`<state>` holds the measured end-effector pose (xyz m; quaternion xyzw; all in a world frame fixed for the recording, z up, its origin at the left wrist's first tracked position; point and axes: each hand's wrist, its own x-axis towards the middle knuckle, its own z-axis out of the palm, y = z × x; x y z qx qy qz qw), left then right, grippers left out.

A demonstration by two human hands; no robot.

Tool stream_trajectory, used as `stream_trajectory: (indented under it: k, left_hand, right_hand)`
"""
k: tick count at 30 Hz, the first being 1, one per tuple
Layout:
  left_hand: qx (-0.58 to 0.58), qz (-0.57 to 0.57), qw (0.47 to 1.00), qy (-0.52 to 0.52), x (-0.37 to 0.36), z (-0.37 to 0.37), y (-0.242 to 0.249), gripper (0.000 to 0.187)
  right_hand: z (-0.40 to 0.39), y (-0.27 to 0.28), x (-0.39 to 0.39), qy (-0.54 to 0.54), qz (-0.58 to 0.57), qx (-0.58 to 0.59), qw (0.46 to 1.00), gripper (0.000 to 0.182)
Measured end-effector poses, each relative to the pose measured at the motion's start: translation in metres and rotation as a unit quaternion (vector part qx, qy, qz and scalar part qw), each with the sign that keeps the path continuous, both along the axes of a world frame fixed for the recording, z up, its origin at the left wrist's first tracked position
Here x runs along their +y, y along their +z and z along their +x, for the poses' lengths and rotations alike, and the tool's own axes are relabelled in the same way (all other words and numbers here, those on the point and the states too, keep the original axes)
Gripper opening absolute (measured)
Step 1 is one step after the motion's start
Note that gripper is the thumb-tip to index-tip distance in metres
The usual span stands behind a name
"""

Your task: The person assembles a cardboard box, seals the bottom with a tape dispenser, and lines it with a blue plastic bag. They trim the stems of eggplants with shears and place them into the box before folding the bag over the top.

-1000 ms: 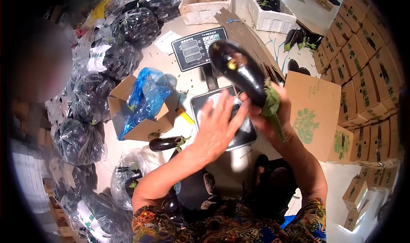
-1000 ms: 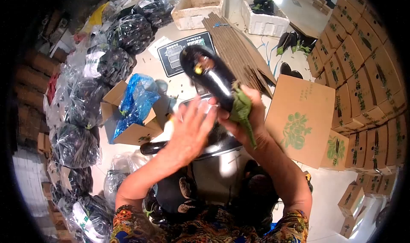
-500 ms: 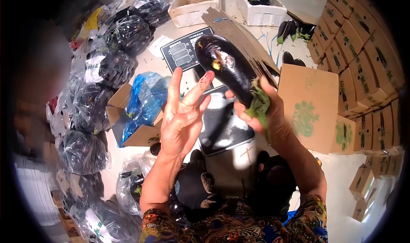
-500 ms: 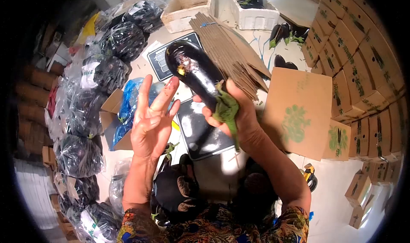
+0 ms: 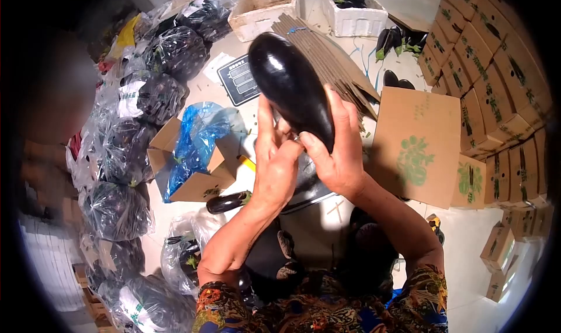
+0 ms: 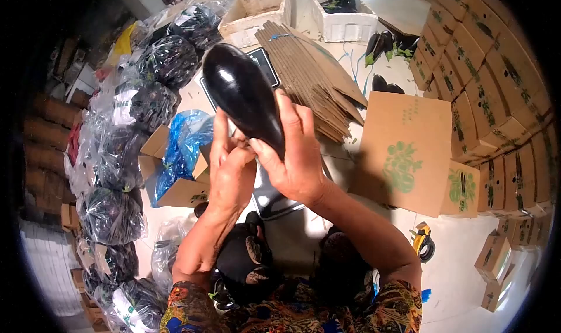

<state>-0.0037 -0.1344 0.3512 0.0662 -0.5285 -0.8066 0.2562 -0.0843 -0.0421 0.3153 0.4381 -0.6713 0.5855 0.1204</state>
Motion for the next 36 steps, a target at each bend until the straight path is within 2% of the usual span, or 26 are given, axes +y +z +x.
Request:
stream_trajectory:
  k: [2, 4, 6, 7, 8, 9, 11, 13, 15, 19, 23, 24, 25, 27, 28, 29, 31, 32, 35, 36]
  left_hand:
    - [0.007, 0.01, 1.0, 0.018, 0.0, 0.003, 0.001, 0.088]
    - [-0.052, -0.077, 0.995, 0.032, -0.002, 0.016, 0.002, 0.088]
    - [0.052, -0.138, 0.989, 0.002, -0.004, 0.022, -0.001, 0.089]
    - [0.075, -0.129, 0.989, -0.01, -0.004, 0.021, 0.009, 0.09]
    - [0.071, -0.069, 0.994, -0.056, -0.011, 0.019, 0.01, 0.09]
    - [0.072, -0.012, 0.992, -0.104, -0.018, 0.016, 0.012, 0.091]
    - [0.064, 0.038, 0.99, -0.119, -0.018, 0.015, 0.008, 0.088]
    - [0.041, 0.098, 0.986, -0.129, -0.024, 0.015, 0.001, 0.088]
    - [0.022, 0.089, 0.988, -0.125, -0.032, 0.014, -0.01, 0.089]
    - [-0.025, 0.047, 0.995, -0.084, -0.034, 0.011, -0.023, 0.087]
    - [-0.062, -0.005, 0.996, -0.07, -0.026, 0.006, -0.029, 0.091]
    - [-0.091, -0.013, 0.994, -0.064, -0.022, 0.004, -0.027, 0.096]
    - [-0.106, -0.055, 0.989, -0.084, -0.019, 0.002, -0.023, 0.095]
    - [-0.093, -0.137, 0.985, -0.042, -0.002, -0.008, -0.026, 0.095]
    - [-0.119, -0.165, 0.978, -0.037, 0.004, -0.014, -0.027, 0.096]
    - [-0.107, -0.215, 0.971, -0.002, 0.007, -0.021, -0.037, 0.094]
    - [-0.117, -0.194, 0.974, -0.009, -0.001, -0.031, -0.046, 0.09]
    - [-0.122, -0.101, 0.987, -0.023, 0.0, -0.035, -0.047, 0.081]
    - [-0.155, -0.04, 0.981, -0.113, -0.007, -0.026, -0.062, 0.059]
    - [-0.185, -0.023, 0.976, -0.113, -0.004, -0.02, -0.06, 0.056]
  right_hand:
    - [-0.002, 0.0, -0.002, 0.004, -0.009, 0.013, 1.0, 0.071]
    - [-0.013, -0.002, -0.004, -0.061, 0.006, -0.023, 0.998, 0.064]
    - [-0.035, -0.02, -0.004, -0.098, 0.003, -0.089, 0.991, 0.055]
    - [-0.048, -0.036, 0.0, -0.099, -0.006, -0.137, 0.986, 0.05]
    - [-0.054, -0.041, 0.003, -0.029, -0.055, -0.262, 0.963, 0.041]
    - [-0.048, -0.028, 0.009, 0.056, -0.093, -0.402, 0.909, 0.034]
    - [-0.051, -0.017, 0.022, 0.116, -0.082, -0.501, 0.854, 0.03]
    - [-0.053, -0.019, 0.027, 0.162, -0.102, -0.552, 0.812, 0.033]
    - [-0.051, -0.017, 0.028, 0.192, -0.125, -0.599, 0.767, 0.035]
    - [-0.045, -0.013, 0.028, 0.283, -0.155, -0.634, 0.703, 0.042]
    - [-0.045, -0.035, 0.012, 0.303, -0.191, -0.619, 0.699, 0.042]
    - [-0.048, -0.037, 0.005, 0.339, -0.207, -0.58, 0.711, 0.042]
    - [-0.049, -0.037, 0.005, 0.349, -0.195, -0.564, 0.723, 0.04]
    - [-0.044, -0.03, 0.006, 0.367, -0.172, -0.53, 0.745, 0.038]
    - [-0.043, -0.034, 0.002, 0.378, -0.222, -0.601, 0.668, 0.035]
    - [-0.043, -0.034, -0.001, 0.334, -0.237, -0.624, 0.665, 0.034]
    - [-0.046, -0.037, 0.0, 0.353, -0.222, -0.608, 0.676, 0.034]
    - [-0.05, -0.046, 0.003, 0.404, -0.208, -0.592, 0.665, 0.033]
    - [-0.042, -0.069, 0.011, 0.401, -0.184, -0.608, 0.66, 0.039]
    - [-0.041, -0.071, 0.022, 0.38, -0.101, -0.629, 0.67, 0.04]
